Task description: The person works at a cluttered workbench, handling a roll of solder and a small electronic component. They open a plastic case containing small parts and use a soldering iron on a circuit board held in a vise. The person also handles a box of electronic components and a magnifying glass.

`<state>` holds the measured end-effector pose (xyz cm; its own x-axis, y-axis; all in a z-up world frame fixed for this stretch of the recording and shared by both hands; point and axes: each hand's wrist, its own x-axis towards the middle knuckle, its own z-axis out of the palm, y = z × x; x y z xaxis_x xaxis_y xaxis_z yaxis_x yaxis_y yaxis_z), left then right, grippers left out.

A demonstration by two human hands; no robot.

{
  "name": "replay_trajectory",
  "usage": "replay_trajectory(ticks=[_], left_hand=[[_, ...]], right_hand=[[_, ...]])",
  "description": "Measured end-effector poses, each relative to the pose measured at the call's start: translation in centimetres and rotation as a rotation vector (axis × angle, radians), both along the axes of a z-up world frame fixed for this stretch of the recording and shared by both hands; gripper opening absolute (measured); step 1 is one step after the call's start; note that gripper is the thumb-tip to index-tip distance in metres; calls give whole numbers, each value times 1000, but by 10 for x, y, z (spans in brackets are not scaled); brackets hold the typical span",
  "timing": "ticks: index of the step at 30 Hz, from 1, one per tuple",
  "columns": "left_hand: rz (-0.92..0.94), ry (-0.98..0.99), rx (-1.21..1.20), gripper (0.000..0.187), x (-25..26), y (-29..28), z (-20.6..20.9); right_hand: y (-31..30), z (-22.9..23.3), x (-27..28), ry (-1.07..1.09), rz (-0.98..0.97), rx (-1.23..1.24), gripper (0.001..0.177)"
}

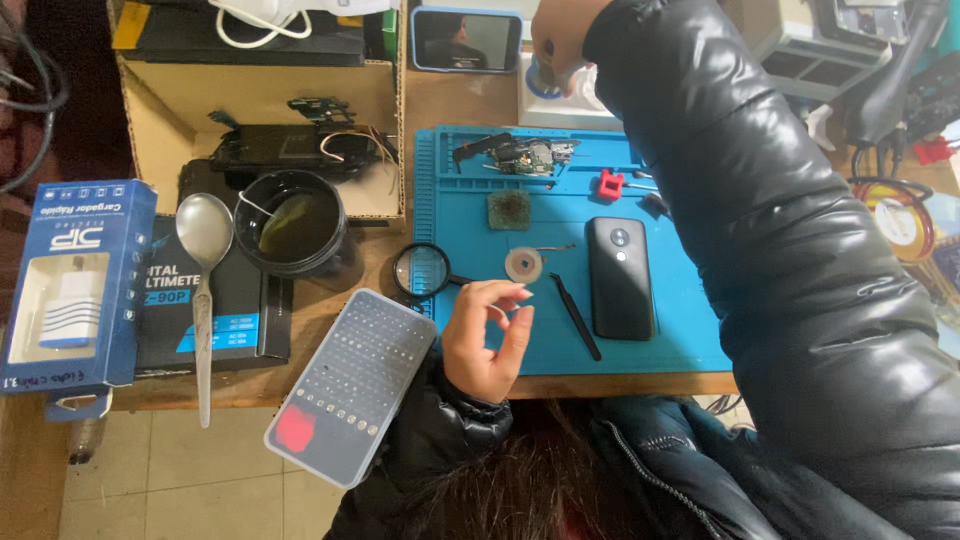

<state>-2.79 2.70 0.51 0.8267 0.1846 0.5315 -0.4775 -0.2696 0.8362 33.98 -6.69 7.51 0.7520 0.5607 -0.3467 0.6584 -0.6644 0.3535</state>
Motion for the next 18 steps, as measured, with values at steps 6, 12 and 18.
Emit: replay_trajectory(ticks=[6, 12, 18], left_hand=[[27, -22, -67, 16, -1, 0, 3], [42, -11, -63, 12, 0, -2, 2], [34, 0, -41, 11, 0, -2, 0]], right_hand=[[1, 13, -9, 169, -26, -75, 23], [-3, -11, -7, -230, -20, 123, 39], [-8, -33, 12, -376, 88, -41, 25]])
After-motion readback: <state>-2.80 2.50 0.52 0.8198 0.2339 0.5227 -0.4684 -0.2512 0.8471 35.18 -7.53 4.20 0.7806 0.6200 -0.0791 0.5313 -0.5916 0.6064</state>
